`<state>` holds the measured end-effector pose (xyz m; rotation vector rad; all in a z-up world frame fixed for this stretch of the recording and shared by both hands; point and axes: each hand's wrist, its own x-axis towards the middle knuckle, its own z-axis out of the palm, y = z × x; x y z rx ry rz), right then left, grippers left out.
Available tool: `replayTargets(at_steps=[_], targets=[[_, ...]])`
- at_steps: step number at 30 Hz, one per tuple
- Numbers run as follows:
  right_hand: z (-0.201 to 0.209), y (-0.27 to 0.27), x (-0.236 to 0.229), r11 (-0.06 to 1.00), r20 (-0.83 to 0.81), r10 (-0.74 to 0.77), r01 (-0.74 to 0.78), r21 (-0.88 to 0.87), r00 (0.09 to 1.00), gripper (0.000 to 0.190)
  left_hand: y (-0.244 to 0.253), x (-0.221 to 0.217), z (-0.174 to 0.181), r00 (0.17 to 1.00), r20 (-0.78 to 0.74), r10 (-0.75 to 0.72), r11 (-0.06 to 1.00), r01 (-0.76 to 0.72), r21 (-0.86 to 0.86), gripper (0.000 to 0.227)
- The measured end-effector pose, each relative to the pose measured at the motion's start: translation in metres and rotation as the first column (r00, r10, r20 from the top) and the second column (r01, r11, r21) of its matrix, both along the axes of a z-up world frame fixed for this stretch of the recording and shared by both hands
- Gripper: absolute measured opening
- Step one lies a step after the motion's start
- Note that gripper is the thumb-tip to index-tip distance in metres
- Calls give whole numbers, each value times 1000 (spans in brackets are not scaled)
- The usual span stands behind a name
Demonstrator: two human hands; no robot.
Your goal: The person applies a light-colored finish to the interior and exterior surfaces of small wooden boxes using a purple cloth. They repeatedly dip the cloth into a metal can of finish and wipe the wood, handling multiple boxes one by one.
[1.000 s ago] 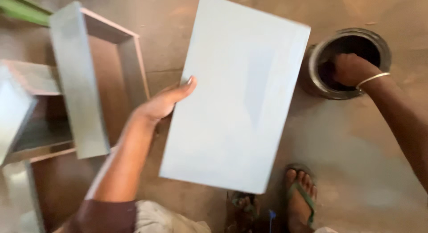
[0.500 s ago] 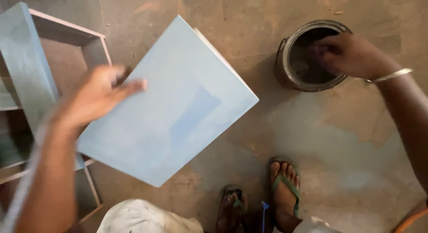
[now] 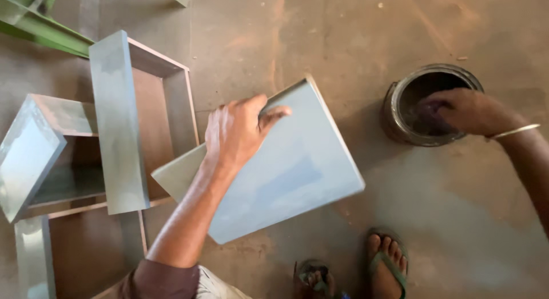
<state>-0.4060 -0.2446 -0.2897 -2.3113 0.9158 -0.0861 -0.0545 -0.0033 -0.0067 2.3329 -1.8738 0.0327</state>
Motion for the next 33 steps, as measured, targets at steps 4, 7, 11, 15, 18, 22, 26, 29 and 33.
replayTargets(at_steps=[4,7,11,15,18,22,26,29,33], targets=[[74,26,-17,960,-136,-214,234,156,967,33,12,-9,4,980,-76,-182,983,183,14,68],[85,39,-32,909,-136,-373,391,148,918,36,5,-11,4,917,-74,-392,920,390,-46,69],[59,54,-66,834,4,-530,520,183,848,43,-5,4,4,866,-110,-487,873,488,-27,73],[27,57,-81,780,68,-595,554,291,801,45,-14,31,17,899,-166,-404,911,413,20,83],[8,74,-94,547,268,-772,386,743,577,50,-15,53,23,860,-272,-432,901,426,-86,84],[10,87,-87,422,432,-819,-112,899,378,44,-12,83,30,921,-198,-336,941,318,-115,82],[63,84,-51,393,480,-775,-282,875,410,39,-15,92,23,959,-281,-21,969,-50,-242,84],[115,87,6,408,488,-709,-268,873,510,40,-14,90,-3,951,-296,85,900,-201,-387,90],[191,90,72,400,598,-480,-447,800,642,54,-6,129,-26,902,-378,208,870,-347,-349,94]])
